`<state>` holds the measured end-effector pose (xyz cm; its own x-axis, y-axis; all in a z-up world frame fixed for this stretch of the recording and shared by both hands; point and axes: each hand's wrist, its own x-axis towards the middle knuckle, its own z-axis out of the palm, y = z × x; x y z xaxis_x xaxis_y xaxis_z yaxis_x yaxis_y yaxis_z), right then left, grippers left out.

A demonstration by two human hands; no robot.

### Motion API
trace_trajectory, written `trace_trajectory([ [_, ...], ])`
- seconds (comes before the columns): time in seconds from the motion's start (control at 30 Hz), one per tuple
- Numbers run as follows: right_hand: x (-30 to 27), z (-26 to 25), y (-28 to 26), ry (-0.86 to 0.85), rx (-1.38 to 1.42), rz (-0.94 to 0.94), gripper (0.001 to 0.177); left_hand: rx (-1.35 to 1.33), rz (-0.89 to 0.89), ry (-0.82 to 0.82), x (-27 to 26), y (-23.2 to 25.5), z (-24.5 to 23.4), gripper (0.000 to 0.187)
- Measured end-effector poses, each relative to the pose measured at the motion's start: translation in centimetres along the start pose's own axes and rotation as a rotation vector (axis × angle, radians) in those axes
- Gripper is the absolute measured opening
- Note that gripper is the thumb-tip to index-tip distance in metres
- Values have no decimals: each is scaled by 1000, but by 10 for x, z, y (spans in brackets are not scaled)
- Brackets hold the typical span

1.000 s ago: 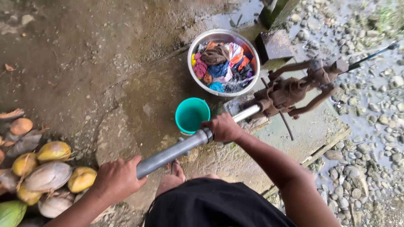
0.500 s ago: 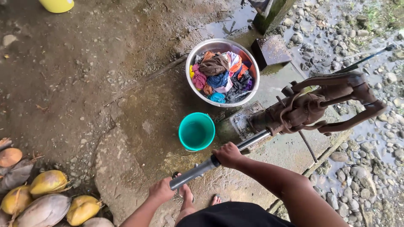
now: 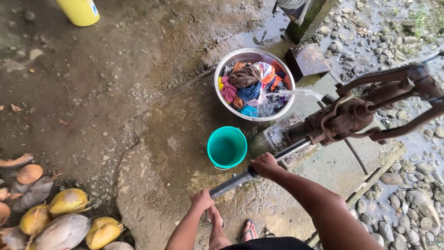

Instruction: Operating a manual hand pump to fill a bucket with water in an outdoor setting.

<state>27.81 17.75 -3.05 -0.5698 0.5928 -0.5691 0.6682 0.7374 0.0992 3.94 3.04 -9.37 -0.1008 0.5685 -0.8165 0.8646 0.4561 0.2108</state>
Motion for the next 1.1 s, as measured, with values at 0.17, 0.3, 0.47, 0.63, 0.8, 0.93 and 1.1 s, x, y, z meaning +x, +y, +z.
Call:
trace_trajectory([
  [0.17,-31,-44,-13,-135,167,-204,99,8,69,47,-65,-14,-2,37],
  [0.3,-92,-114,-56,-3,167,-430,91,-194,60,36,-174,-9,-49,59],
  [0.47,-128,-172,-83,74,100,-648,84,-48,77,223,-294,14,-111,54],
  [0.63,-199,-247,-99,46,199,-642,76,95,173,407,-385,57,-146,41],
  [0.8,-190,-216,-103,158,131,-527,62,174,183,340,-381,61,-131,39],
  [0.93,-175,-212,-114,304,97,-449,42,128,146,347,-350,38,-130,45],
  [1.1,-142,-204,-115,386,153,-407,33,101,194,338,-320,25,-153,46],
])
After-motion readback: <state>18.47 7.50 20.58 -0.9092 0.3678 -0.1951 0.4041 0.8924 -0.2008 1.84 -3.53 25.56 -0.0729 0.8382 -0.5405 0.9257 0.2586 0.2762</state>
